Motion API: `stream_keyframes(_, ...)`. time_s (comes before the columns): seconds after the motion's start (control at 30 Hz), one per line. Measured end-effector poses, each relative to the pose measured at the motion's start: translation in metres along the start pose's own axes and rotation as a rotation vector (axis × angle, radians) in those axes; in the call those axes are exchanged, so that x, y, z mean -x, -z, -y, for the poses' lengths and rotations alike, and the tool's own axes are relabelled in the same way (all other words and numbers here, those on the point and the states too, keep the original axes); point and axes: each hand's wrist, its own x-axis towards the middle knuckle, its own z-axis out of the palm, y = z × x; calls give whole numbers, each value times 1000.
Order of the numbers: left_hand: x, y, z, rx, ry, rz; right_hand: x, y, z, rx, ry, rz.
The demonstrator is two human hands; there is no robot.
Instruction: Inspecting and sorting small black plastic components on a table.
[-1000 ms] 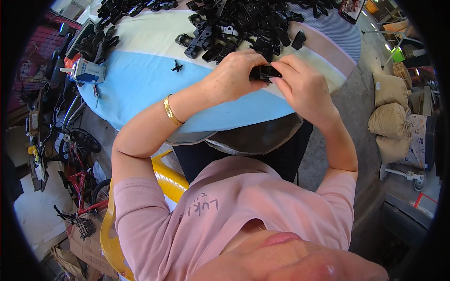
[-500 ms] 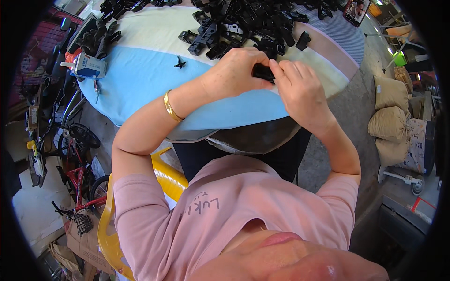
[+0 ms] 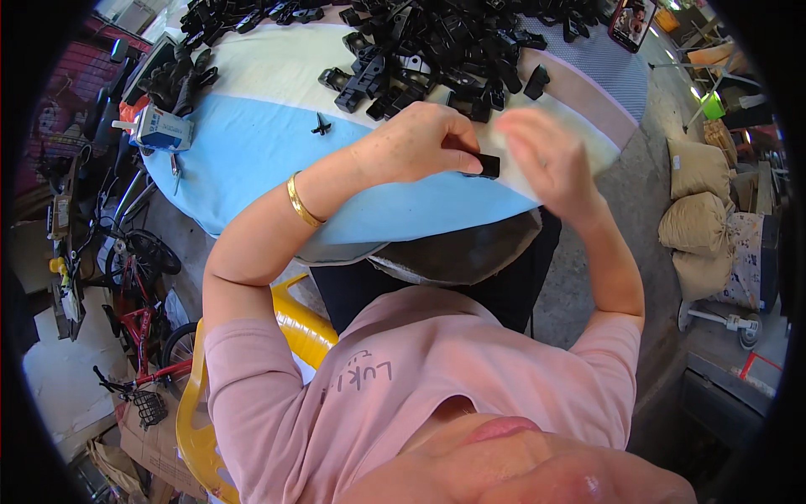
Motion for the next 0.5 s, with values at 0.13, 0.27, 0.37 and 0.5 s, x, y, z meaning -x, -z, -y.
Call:
stream_keyframes(0.13,-4,-4,6,45,-4,-134,-22,6,-12,356,35,-150)
stream_keyframes(0.27,-10,-7,13,-397,-334,-485,-30,-5,-32,433,144,-46)
stream_keyframes(0.37,-11,-9,15,-579,-338,-399,-34,-3,-34,421,169,-67)
stream_keyframes(0.5,-11,-12,13,-585,-331,-485,-29,2,-34,390,152,-89)
